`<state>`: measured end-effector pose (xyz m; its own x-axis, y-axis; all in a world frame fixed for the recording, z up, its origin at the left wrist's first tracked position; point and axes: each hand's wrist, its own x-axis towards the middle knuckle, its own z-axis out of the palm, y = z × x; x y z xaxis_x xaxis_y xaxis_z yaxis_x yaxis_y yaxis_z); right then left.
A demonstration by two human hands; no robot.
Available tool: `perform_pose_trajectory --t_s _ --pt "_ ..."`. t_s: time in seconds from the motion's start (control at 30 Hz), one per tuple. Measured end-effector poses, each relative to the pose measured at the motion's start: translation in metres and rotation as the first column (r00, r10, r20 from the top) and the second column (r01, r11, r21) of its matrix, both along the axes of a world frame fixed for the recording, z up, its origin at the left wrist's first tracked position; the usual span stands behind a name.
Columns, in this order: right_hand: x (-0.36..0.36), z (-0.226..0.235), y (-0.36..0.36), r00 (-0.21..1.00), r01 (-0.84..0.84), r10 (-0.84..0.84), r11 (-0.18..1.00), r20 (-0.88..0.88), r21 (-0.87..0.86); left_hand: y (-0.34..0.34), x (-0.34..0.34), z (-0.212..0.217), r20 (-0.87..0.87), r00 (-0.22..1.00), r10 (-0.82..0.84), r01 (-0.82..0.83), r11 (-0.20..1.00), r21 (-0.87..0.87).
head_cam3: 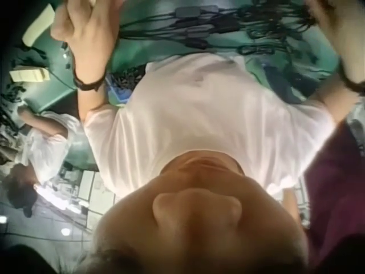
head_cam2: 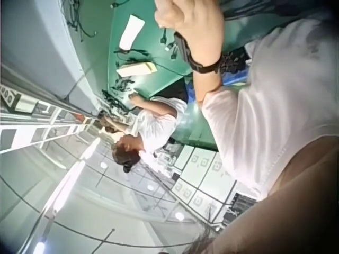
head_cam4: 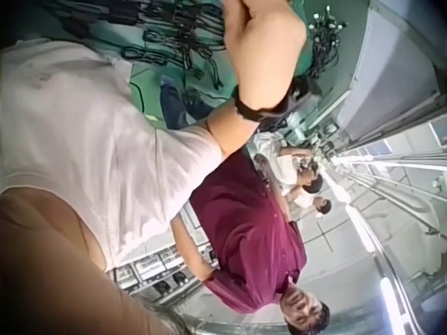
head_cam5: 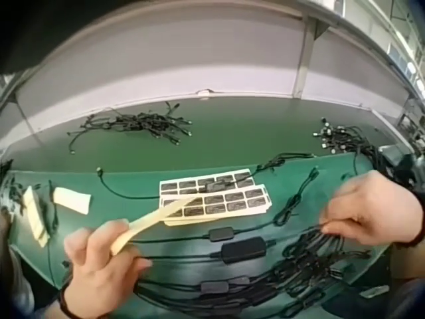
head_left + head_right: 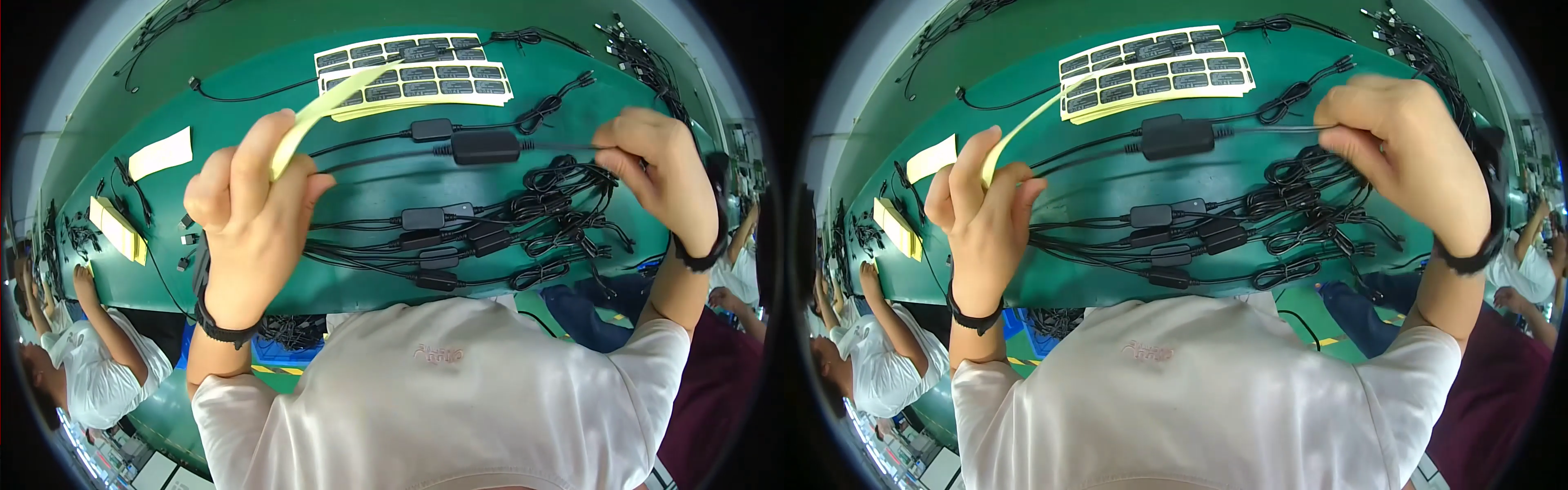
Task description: The recorder is applying identification stickers to several electronic cable assemblies laid out on a workbench.
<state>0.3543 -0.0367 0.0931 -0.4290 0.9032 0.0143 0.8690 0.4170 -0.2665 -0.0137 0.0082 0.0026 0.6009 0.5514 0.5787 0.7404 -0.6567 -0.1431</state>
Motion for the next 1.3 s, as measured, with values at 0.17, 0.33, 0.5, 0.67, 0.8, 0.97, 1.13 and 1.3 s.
perform_pose_trajectory --t_s 0.17,0.33,0.5,0.67,0.8,0.97,1.13,1.3 --pt "-0.019 -0.059 0.018 0.976 -0.213 0.200 0.961 0.089 0.177 0.011 -0.012 -0.011 -0.072 0.997 0.029 -0.036 0.996 -0.086" --pt "-0.020 -0.126 0.019 0.989 -0.129 0.143 0.959 -0.038 0.251 0.011 -0.015 -0.039 -0.156 0.988 -0.022 -0.017 0.969 -0.246" --pt "-0.017 -0.133 0.005 0.990 -0.003 0.020 0.992 -0.140 0.127 0.016 -0.020 -0.056 -0.006 1.000 0.015 -0.016 0.935 -0.354" --pt "-0.030 -0.104 0.000 0.992 -0.021 0.049 0.974 -0.119 0.227 0.014 -0.015 -0.014 0.013 0.998 0.068 -0.060 0.943 -0.327" --pt "-0.042 -0.083 -0.019 0.953 -0.022 0.058 0.992 -0.298 0.123 -0.009 -0.016 0.031 0.034 0.989 0.142 -0.139 0.986 -0.089" --pt "-0.068 -0.106 -0.033 0.936 -0.110 0.097 0.994 -0.338 -0.019 -0.028 0.004 0.000 -0.049 0.999 0.002 -0.022 0.909 -0.416" --pt "-0.062 -0.093 -0.039 0.905 -0.035 0.050 0.998 -0.423 0.043 -0.029 0.012 -0.028 -0.001 0.998 -0.058 0.049 0.840 -0.540" --pt "-0.037 -0.058 -0.035 0.928 -0.048 0.026 0.998 -0.372 -0.051 -0.017 -0.008 -0.007 0.091 0.995 -0.047 0.084 0.879 -0.470"
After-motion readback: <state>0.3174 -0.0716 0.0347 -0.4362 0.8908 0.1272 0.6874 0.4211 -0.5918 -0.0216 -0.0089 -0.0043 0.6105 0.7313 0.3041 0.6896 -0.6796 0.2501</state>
